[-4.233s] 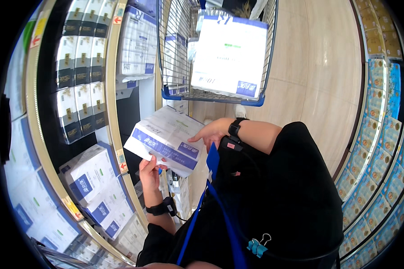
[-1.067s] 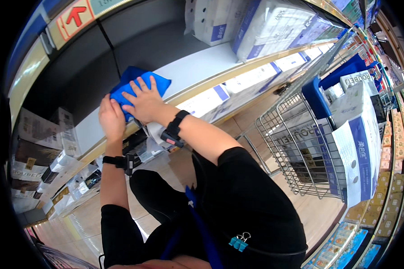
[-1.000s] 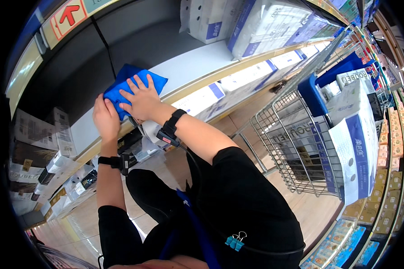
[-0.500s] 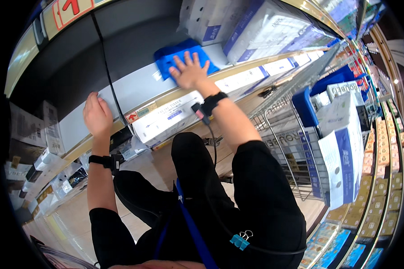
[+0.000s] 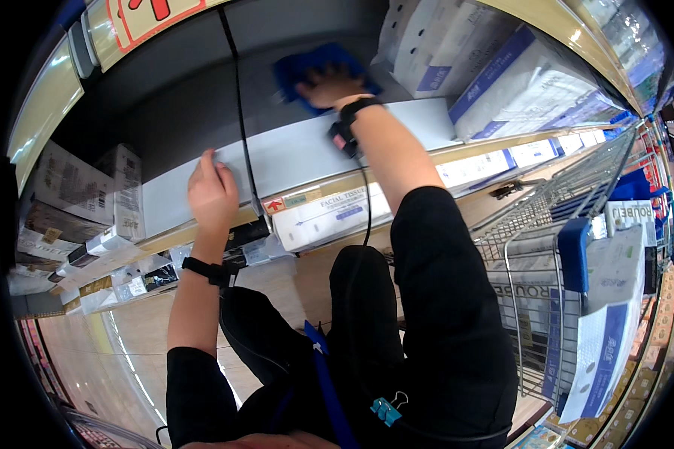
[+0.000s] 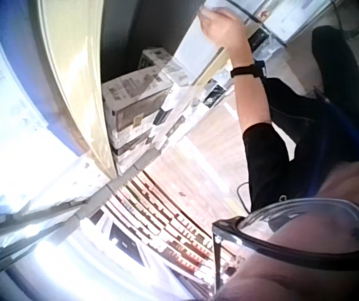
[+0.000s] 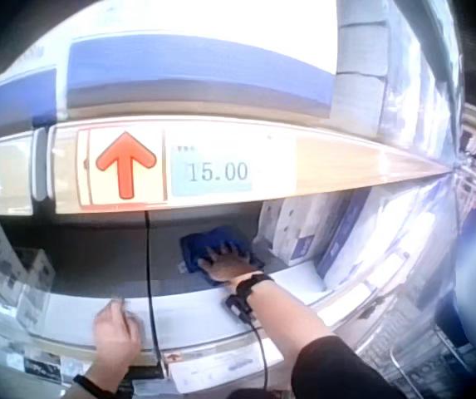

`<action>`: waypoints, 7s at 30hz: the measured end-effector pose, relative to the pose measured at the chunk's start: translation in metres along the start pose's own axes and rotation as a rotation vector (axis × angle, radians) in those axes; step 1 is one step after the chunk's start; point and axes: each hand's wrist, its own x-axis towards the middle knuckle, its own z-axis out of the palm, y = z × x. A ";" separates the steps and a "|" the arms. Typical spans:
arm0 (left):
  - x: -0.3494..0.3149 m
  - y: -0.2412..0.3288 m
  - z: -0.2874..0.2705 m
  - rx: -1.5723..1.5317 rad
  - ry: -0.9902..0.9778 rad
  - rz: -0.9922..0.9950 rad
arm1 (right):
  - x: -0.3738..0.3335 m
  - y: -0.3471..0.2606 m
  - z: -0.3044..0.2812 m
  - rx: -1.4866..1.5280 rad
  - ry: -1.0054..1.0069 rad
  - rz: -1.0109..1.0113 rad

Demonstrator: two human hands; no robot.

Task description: The person uses a blue cloth to wipe a shelf in a supermarket aisle. They then pick up packages of facial tissue from a shopping cart and place them onto the shelf, arranging them neatly. The person repeats this process, handling multiple packages and ensuring they are properly aligned on the shelf.

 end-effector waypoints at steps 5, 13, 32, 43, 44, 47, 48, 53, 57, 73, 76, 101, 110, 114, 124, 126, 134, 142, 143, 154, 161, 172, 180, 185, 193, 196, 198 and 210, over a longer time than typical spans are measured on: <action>0.002 0.009 0.005 0.003 -0.015 0.016 | 0.072 0.048 0.003 -0.016 0.017 0.130; 0.001 0.001 0.003 0.030 -0.101 -0.030 | 0.074 -0.137 0.018 0.079 0.012 -0.383; -0.001 0.008 0.000 0.148 -0.237 -0.065 | -0.059 -0.046 -0.001 -0.141 -0.020 -0.092; 0.045 0.070 0.001 0.200 -0.556 0.150 | -0.142 -0.006 0.043 0.319 0.871 0.022; 0.057 0.081 0.007 0.170 -0.853 0.002 | -0.143 -0.006 0.040 0.321 0.873 0.012; 0.087 0.092 0.034 0.285 -1.105 -0.018 | -0.138 -0.011 0.040 0.323 0.874 -0.012; 0.099 0.088 0.049 0.267 -1.162 -0.033 | -0.136 -0.007 0.042 0.328 0.861 0.007; 0.140 0.007 0.094 0.385 -1.125 0.015 | -0.139 -0.010 0.042 0.355 0.836 -0.026; 0.154 -0.011 0.096 0.447 -1.114 -0.027 | -0.135 -0.009 0.044 0.355 0.827 -0.040; 0.087 0.045 0.002 -0.004 -1.293 0.368 | -0.149 -0.056 0.026 -0.013 0.125 -0.421; 0.093 0.018 0.003 0.117 -1.287 0.376 | -0.126 -0.088 0.008 -0.038 -0.125 -0.468; 0.165 0.134 0.189 0.234 -1.062 0.625 | -0.017 0.079 0.013 -0.031 0.031 -0.089; 0.115 0.148 0.122 0.111 -1.185 0.486 | -0.104 0.049 0.006 -0.090 -0.066 -0.017; 0.102 0.107 0.091 0.024 -1.121 0.542 | -0.118 0.009 0.007 -0.045 -0.071 -0.143; 0.089 0.058 0.006 0.157 -1.012 0.573 | -0.150 -0.058 0.009 0.047 0.111 -0.309; 0.081 0.046 0.013 0.276 -0.920 0.560 | -0.145 -0.072 0.015 0.046 0.143 -0.364; 0.090 0.118 -0.076 0.258 -0.857 0.457 | -0.207 -0.072 -0.029 0.208 0.484 -0.233; 0.130 0.272 -0.252 0.017 -0.942 0.512 | -0.380 -0.025 -0.227 0.207 0.425 -0.226; 0.133 0.287 -0.268 -0.025 -0.925 0.535 | -0.402 -0.024 -0.252 0.194 0.373 -0.145; 0.128 0.447 -0.292 -0.044 -0.838 0.860 | -0.538 0.063 -0.329 0.158 0.504 0.271; 0.132 0.535 -0.244 0.049 -0.827 0.832 | -0.600 0.158 -0.343 0.376 0.570 0.413; 0.069 0.570 -0.153 0.327 -1.176 0.845 | -0.737 0.249 -0.301 0.415 0.615 0.723; 0.096 0.572 -0.179 0.050 -1.069 0.901 | -0.720 0.229 -0.328 0.574 0.416 0.653; 0.075 0.530 -0.180 -0.201 -1.357 0.607 | -0.704 0.199 -0.338 0.818 -0.044 0.463; 0.049 0.528 -0.227 -0.355 -1.634 0.649 | -0.695 0.140 -0.294 0.726 -0.507 0.378; 0.043 0.527 -0.242 -0.411 -1.626 0.878 | -0.694 0.134 -0.284 0.723 -0.472 0.467; 0.035 0.525 -0.240 -0.370 -1.569 1.023 | -0.692 0.132 -0.288 0.705 -0.449 0.484; 0.032 0.563 -0.251 -0.264 -1.409 1.480 | -0.699 0.136 -0.304 0.593 -0.289 0.450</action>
